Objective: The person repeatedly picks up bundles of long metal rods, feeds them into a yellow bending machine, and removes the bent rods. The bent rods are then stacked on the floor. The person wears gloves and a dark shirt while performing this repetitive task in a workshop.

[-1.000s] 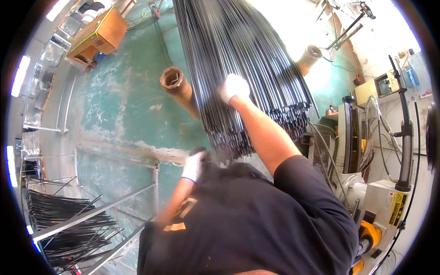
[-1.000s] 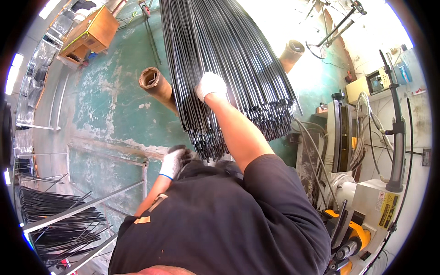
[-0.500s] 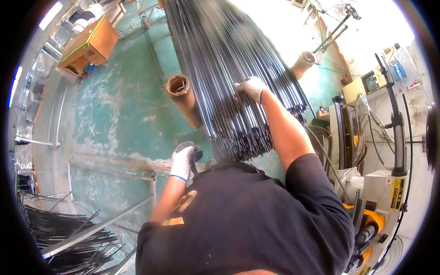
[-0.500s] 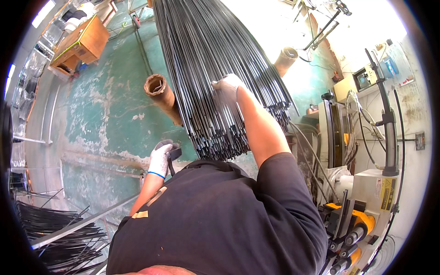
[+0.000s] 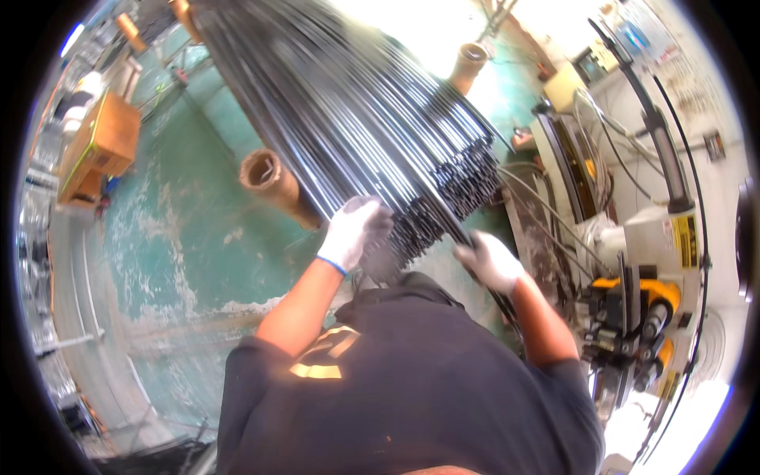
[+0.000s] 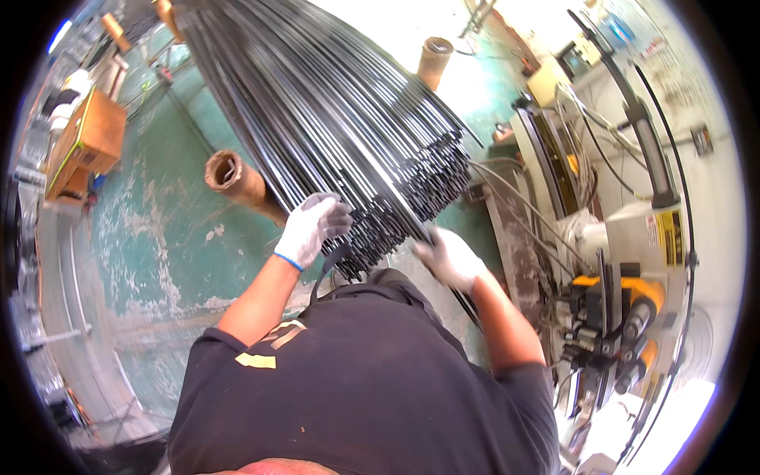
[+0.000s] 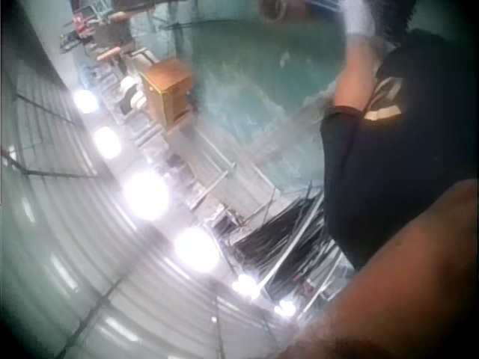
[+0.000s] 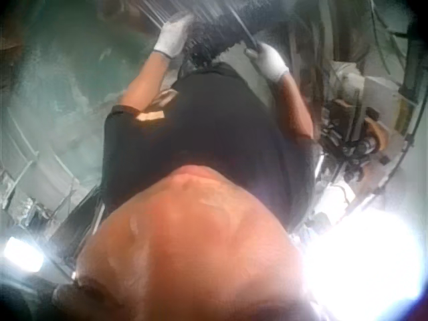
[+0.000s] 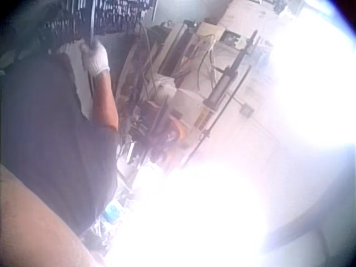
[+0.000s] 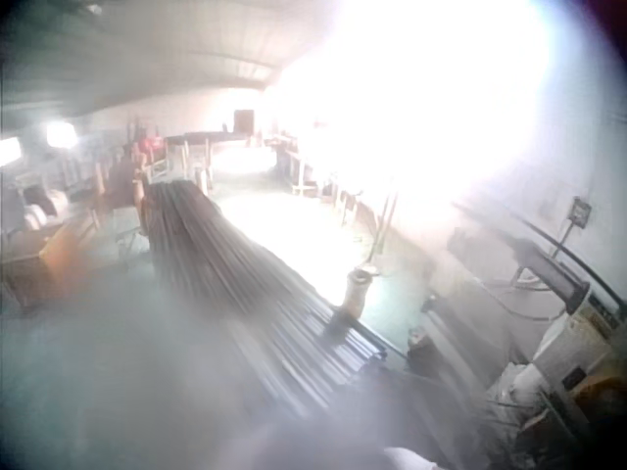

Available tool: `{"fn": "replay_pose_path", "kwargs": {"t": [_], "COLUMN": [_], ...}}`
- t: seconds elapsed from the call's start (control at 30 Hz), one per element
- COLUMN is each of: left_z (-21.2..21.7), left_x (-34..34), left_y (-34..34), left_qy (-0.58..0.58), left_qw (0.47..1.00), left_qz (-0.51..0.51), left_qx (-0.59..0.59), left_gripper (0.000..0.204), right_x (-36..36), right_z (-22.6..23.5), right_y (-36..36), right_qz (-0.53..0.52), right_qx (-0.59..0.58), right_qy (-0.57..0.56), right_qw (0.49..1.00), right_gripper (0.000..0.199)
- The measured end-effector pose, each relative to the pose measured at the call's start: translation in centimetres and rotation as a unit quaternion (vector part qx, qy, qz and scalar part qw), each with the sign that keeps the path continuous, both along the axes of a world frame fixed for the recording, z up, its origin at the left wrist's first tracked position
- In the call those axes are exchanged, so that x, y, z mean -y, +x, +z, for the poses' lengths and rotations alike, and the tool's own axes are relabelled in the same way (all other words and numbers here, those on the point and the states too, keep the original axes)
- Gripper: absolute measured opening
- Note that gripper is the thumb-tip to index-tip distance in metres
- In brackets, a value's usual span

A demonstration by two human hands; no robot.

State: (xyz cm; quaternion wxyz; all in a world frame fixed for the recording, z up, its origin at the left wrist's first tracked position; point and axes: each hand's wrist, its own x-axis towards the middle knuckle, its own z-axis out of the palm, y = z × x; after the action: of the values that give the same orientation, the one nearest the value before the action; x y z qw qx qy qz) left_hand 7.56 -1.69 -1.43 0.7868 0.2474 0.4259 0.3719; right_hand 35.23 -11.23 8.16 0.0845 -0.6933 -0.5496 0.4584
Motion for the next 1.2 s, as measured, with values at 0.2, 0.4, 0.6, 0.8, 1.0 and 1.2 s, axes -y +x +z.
{"fn": "replay_pose_path", "kwargs": {"t": [0.2,0.4,0.6,0.8,1.0,1.2], "left_z": [-0.6,0.5,5.3,10.4,11.4,12.0], "left_x": [-6.2,-3.0,3.4,0.6,14.1,15.9], "left_y": [6.1,11.9,18.2,23.6,36.9,46.2], "left_qy": [-0.069,-0.152,-0.178,0.041,0.047,0.092], "left_qw": [0.988,0.969,0.952,0.976,0.962,0.882], "left_qz": [0.011,0.018,-0.092,-0.072,-0.202,-0.408], "left_qx": [0.136,0.193,0.229,0.201,0.179,0.218], "left_gripper": [0.030,0.017,0.011,0.015,0.016,0.033], "right_x": [27.4,36.0,46.7,67.4,59.2,51.3], "right_z": [1.4,-2.4,-8.0,-12.8,-11.0,-11.0], "right_y": [5.1,3.5,12.7,22.7,26.5,30.7], "right_qz": [-0.128,-0.286,-0.319,-0.534,-0.702,-0.727], "right_qx": [0.269,0.452,0.541,0.584,-0.472,-0.445], "right_qy": [-0.088,0.183,0.217,0.004,0.449,0.506], "right_qw": [0.950,0.824,0.747,0.611,0.288,0.133], "right_gripper": [0.035,0.031,0.019,0.022,0.051,0.019]}}
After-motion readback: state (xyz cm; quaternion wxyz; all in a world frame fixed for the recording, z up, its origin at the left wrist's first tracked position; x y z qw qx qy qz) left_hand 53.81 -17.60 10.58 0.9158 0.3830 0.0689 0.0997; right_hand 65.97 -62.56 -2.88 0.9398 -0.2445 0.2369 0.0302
